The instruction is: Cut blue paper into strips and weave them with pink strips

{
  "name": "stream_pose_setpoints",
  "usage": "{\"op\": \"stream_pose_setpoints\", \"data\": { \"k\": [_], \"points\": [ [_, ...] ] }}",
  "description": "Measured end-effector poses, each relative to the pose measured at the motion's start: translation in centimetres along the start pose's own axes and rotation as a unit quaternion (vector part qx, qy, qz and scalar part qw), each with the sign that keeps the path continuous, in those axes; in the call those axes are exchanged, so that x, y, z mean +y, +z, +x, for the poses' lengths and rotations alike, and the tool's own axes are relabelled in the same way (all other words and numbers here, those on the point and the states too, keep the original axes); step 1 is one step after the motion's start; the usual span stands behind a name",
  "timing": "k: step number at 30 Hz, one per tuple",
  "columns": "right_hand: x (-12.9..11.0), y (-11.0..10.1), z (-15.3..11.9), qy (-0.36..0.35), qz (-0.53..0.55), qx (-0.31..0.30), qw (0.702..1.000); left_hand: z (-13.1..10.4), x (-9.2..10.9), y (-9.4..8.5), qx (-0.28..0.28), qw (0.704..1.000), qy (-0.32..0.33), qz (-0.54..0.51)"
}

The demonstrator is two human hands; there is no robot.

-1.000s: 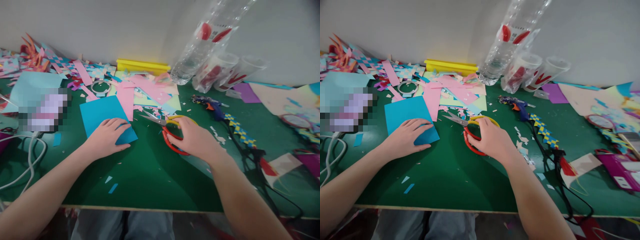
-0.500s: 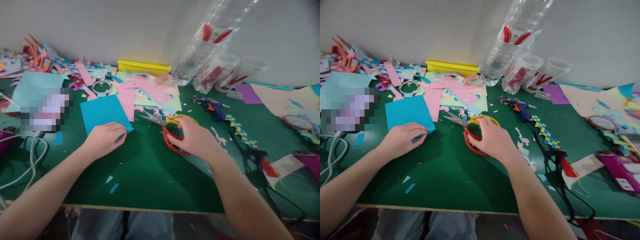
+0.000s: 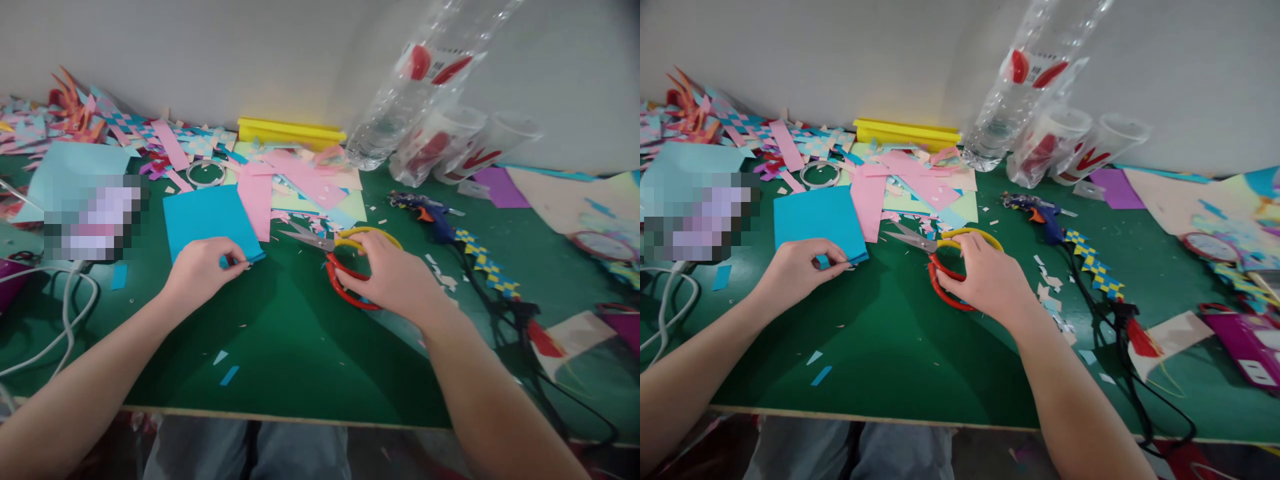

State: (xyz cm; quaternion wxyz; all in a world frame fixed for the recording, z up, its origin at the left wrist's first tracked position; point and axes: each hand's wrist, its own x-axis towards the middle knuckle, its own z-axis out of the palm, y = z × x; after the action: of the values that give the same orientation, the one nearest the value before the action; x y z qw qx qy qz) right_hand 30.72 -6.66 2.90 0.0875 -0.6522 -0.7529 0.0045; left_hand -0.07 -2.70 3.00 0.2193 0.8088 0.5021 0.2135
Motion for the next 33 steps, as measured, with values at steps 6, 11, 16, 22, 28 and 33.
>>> {"op": "stream_pose_setpoints", "data": {
  "k": [6,11,16,22,28,33],
  "points": [
    [-0.1,-0.4,-0.2,-0.019,0.018,0.024,0.999,0.0,0.3,-0.3,0.057,0.995,-0.004,-0.079],
    [-0.5,-0.5,-0.5,-0.055,0.013,0.037,0.998,0.1,0.6,-0.4,0.064,0.994,-0.022,-0.09],
    [-0.6,-0.3,-0.5,-0.069,-0.012,0.024,0.997,0.2,0.5,-0.3,0.044,0.992,-0.037,-0.115],
    [-0.7,0.1,-0.4,-0.089,-0.018,0.031,0.995,0.4,0.5,-0.1,0.04,0.993,-0.033,-0.105],
    [-0.8,0.4,-0.3,-0.109,-0.03,0.01,0.994,0.4,0.0,0.0,0.048,0.996,-0.026,-0.076],
    [-1.2,0.4,-0.5,-0.09,-0.044,0.007,0.995,0.1,0.4,0.5,0.05,0.998,0.019,0.023]
  ]
}}
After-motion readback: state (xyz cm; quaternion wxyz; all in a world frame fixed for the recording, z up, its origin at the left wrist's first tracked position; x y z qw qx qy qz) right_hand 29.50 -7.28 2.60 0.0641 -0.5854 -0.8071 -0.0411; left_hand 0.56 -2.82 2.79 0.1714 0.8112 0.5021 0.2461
